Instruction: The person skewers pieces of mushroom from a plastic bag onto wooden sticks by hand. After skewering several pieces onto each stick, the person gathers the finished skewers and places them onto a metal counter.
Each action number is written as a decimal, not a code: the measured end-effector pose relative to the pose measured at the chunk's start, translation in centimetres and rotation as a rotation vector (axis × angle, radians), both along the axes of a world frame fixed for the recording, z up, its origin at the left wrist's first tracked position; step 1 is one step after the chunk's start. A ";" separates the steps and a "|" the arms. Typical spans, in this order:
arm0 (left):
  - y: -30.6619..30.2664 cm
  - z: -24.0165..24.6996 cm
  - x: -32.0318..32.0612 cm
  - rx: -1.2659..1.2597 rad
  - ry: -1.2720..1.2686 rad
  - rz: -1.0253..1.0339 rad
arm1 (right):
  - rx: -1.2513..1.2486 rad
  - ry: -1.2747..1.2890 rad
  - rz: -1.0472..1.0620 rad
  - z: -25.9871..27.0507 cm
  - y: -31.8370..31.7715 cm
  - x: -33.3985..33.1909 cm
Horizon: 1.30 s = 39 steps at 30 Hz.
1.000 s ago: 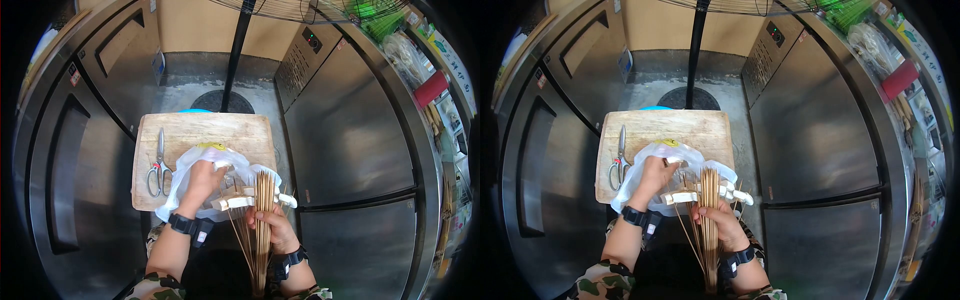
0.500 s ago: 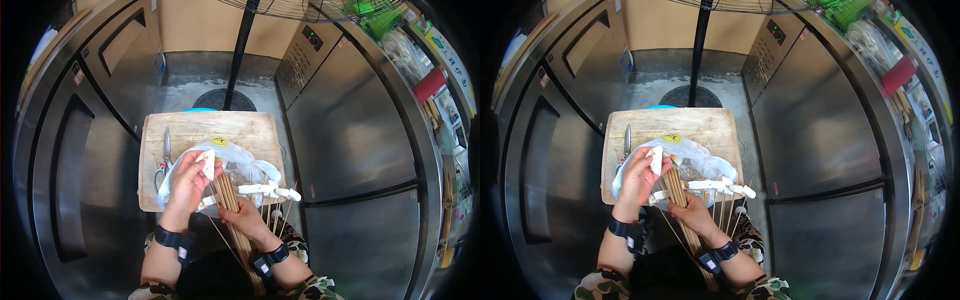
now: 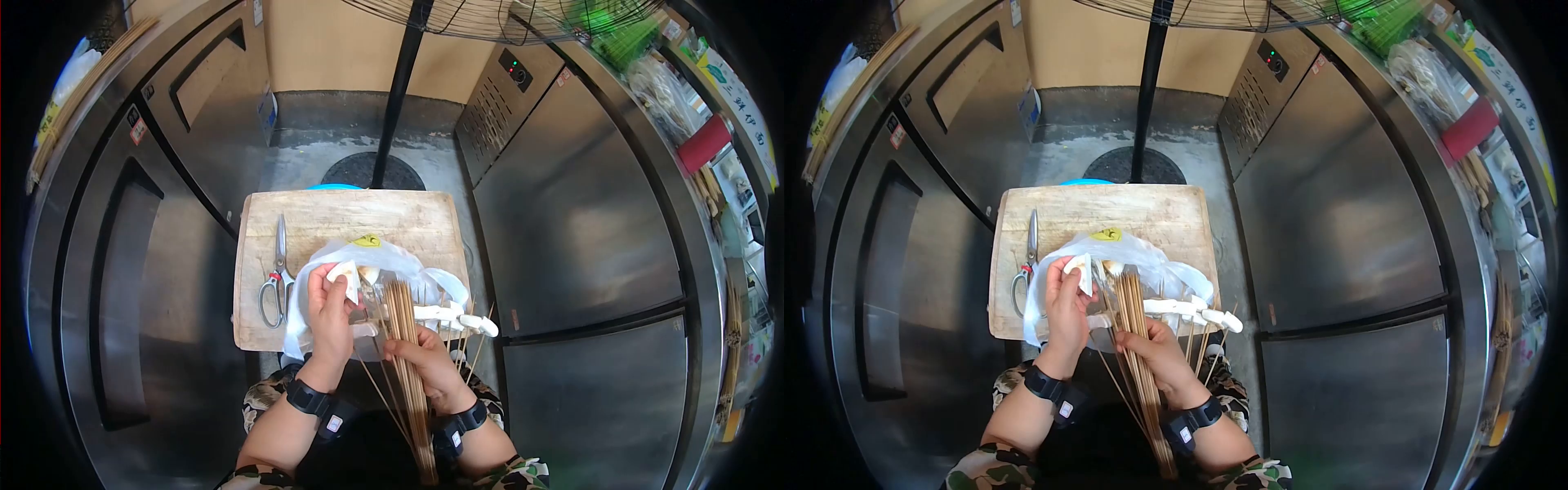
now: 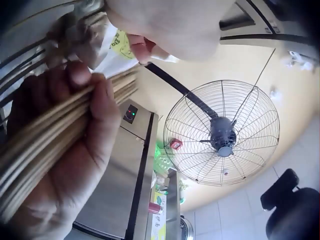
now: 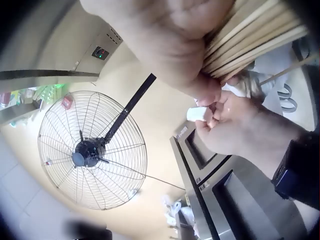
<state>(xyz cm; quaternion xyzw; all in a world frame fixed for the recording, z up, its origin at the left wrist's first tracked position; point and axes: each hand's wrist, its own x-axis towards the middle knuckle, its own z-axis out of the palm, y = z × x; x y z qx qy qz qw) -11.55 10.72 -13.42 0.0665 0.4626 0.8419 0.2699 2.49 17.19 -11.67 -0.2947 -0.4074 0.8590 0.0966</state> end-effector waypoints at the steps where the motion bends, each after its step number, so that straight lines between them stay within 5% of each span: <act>1: 0.0 -0.3 -0.2 0.001 0.002 -0.013 | 0.003 0.011 0.015 0.2 0.1 0.0; 39: -0.2 2.2 0.1 -0.101 0.719 -0.376 | 0.024 0.026 -0.035 0.4 1.5 1.1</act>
